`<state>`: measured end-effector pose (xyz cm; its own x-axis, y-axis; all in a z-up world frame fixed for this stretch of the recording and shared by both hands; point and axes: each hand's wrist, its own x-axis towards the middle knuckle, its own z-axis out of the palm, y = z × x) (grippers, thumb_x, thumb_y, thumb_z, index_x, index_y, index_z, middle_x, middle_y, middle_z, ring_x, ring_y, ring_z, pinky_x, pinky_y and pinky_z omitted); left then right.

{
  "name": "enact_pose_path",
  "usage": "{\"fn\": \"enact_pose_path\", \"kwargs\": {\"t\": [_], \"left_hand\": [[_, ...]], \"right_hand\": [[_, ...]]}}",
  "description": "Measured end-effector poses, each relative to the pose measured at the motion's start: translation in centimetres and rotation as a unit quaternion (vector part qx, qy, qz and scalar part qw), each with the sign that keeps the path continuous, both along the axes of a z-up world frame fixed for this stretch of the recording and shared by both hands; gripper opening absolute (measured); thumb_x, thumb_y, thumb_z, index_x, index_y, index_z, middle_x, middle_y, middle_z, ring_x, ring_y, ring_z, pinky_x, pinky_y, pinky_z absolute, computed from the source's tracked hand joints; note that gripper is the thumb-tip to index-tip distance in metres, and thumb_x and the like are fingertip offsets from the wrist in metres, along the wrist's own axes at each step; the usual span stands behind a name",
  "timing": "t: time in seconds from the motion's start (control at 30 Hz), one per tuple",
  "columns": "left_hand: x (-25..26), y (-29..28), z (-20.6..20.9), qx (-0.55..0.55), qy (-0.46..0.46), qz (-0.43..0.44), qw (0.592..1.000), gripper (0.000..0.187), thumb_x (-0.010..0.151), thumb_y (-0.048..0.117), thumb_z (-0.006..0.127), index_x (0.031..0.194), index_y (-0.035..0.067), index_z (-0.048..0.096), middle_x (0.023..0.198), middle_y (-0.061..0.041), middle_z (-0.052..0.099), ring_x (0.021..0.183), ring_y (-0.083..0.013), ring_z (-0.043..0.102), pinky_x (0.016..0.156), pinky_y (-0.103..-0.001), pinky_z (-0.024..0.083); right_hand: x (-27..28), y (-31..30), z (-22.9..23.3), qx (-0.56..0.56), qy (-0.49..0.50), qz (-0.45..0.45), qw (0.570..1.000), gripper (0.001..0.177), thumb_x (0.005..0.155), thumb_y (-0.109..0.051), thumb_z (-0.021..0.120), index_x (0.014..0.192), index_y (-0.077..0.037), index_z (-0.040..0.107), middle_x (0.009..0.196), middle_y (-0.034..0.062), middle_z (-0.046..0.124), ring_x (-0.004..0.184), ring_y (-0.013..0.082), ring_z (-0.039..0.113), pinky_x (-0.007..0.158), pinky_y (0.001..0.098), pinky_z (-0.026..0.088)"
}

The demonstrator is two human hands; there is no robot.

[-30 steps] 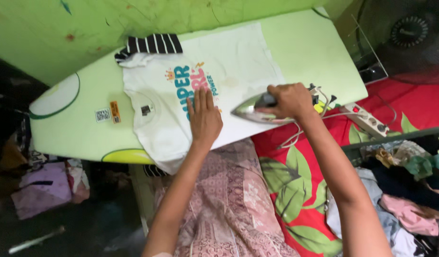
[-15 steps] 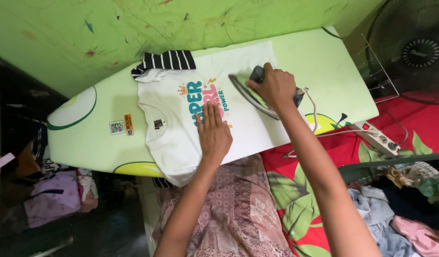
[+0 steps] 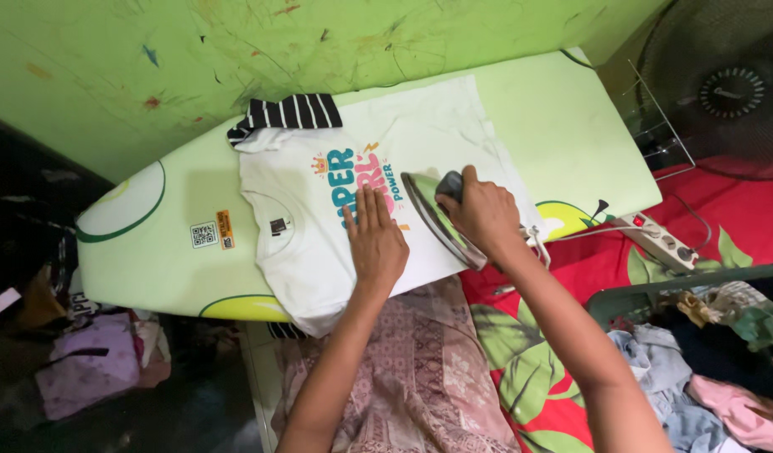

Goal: The person irons a white t-shirt with black striped sleeves on an ironing board. They smooth the fabric, move the iron across the sleeves and body, flip the shirt, and continue ironing the back side.

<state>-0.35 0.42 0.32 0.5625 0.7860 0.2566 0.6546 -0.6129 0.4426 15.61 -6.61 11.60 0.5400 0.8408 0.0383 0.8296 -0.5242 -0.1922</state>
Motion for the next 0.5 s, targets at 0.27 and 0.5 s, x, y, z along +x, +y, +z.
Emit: {"fn": "enact_pose_path", "kwargs": {"t": [0.27, 0.5], "left_hand": [[0.0, -0.1, -0.1, 0.004, -0.015, -0.003, 1.000, 0.062, 0.097, 0.018, 0.050, 0.151, -0.011, 0.037, 0.163, -0.026, 0.031, 0.156, -0.0359, 0.020, 0.126, -0.055, 0.006], [-0.1, -0.1, -0.1, 0.000, -0.012, -0.003, 1.000, 0.062, 0.096, 0.016, 0.051, 0.151, -0.011, 0.039, 0.163, -0.026, 0.032, 0.156, -0.0364, 0.021, 0.126, -0.055, 0.007]], "right_hand": [[1.2, 12.0, -2.2, 0.075, -0.028, -0.025, 0.996, 0.050, 0.087, -0.040, 0.078, 0.108, -0.001, 0.056, 0.082, 0.0229, 0.072, 0.078, 0.0436, 0.071, 0.068, 0.0520, 0.056], [-0.6, 8.1, -2.3, 0.048, 0.005, -0.012, 0.999, 0.048, 0.091, -0.038, 0.075, 0.112, -0.001, 0.054, 0.080, 0.0231, 0.072, 0.077, 0.0444, 0.071, 0.069, 0.0529, 0.055]]}}
